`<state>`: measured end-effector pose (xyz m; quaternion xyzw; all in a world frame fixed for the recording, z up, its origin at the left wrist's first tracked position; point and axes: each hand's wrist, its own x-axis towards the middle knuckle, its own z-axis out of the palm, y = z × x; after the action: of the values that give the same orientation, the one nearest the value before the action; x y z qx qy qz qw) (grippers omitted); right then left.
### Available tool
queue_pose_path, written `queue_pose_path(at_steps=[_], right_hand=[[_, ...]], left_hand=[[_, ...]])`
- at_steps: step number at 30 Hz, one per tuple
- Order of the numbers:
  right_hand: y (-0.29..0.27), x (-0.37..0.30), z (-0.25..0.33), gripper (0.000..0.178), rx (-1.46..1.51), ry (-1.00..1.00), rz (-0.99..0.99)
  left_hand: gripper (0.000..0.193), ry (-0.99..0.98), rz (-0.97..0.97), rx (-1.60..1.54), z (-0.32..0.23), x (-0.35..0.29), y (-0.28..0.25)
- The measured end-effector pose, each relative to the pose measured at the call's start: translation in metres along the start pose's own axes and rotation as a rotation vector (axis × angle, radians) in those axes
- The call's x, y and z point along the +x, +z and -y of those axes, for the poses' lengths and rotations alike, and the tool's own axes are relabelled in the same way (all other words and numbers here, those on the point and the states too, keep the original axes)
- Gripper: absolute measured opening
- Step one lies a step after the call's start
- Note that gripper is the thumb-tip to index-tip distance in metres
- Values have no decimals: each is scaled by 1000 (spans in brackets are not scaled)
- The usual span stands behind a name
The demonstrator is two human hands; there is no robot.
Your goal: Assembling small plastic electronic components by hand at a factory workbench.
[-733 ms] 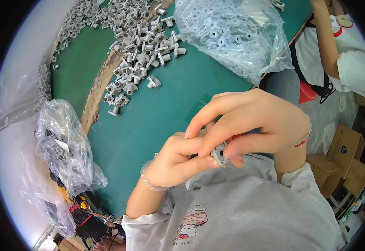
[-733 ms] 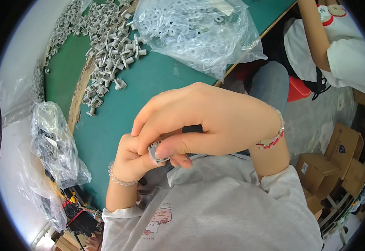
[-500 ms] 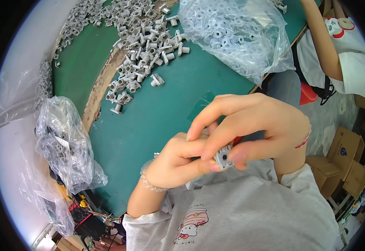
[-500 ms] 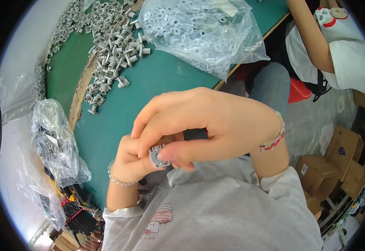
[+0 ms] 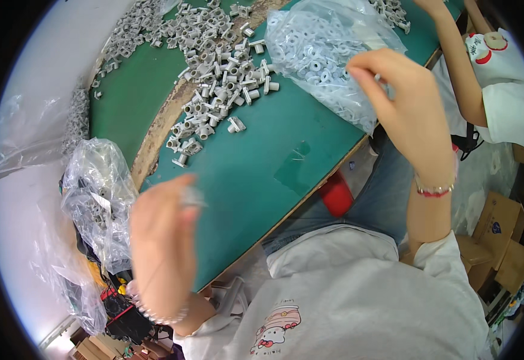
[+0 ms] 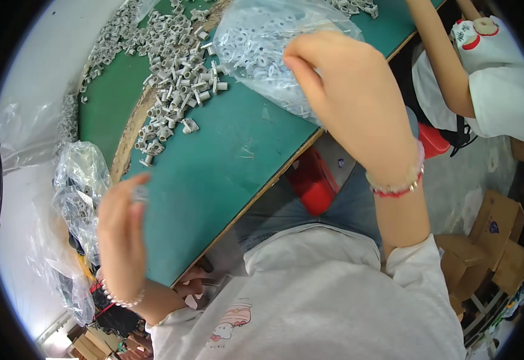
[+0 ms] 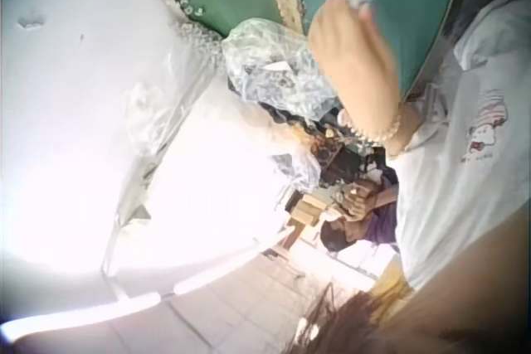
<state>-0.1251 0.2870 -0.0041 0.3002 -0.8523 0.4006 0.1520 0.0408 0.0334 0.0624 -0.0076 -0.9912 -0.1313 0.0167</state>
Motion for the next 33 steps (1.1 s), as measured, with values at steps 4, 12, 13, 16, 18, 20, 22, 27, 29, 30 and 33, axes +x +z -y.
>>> queue_pose_path(at_steps=[4, 12, 13, 16, 18, 20, 22, 27, 29, 30, 33], right_hand=[[15, 6, -10, 12, -170, 37, 160], [30, 9, -20, 9, -206, 2, 132], [31, 9, -20, 9, -199, -3, 138], [29, 8, -24, 9, -191, 63, 182], [25, 9, -23, 10, -225, 4, 222], [27, 16, -29, 10, -236, -39, 253], [21, 18, -27, 11, -224, -41, 355], [21, 19, -2, 11, -341, 171, 372], [21, 12, -6, 11, -361, 86, 281], [18, 11, -6, 9, -291, 24, 188], [15, 9, 5, 5, -130, 17, 76]], left_hand=[[27, -413, -224, 448, 70, -48, -40], [29, -368, -553, 402, 68, -20, -19], [27, -298, -558, 226, 46, -2, -2], [25, 69, -463, 105, 4, 33, 50], [22, 116, -455, 121, -4, 47, 74], [22, 139, -428, 149, -1, 49, 89], [24, 110, -401, 156, 2, 44, 98], [25, 154, -403, 129, 9, 46, 104], [23, 136, -425, 55, 11, 45, 107], [23, 133, -421, 55, 11, 45, 107], [23, 119, -426, 70, 12, 47, 108]])
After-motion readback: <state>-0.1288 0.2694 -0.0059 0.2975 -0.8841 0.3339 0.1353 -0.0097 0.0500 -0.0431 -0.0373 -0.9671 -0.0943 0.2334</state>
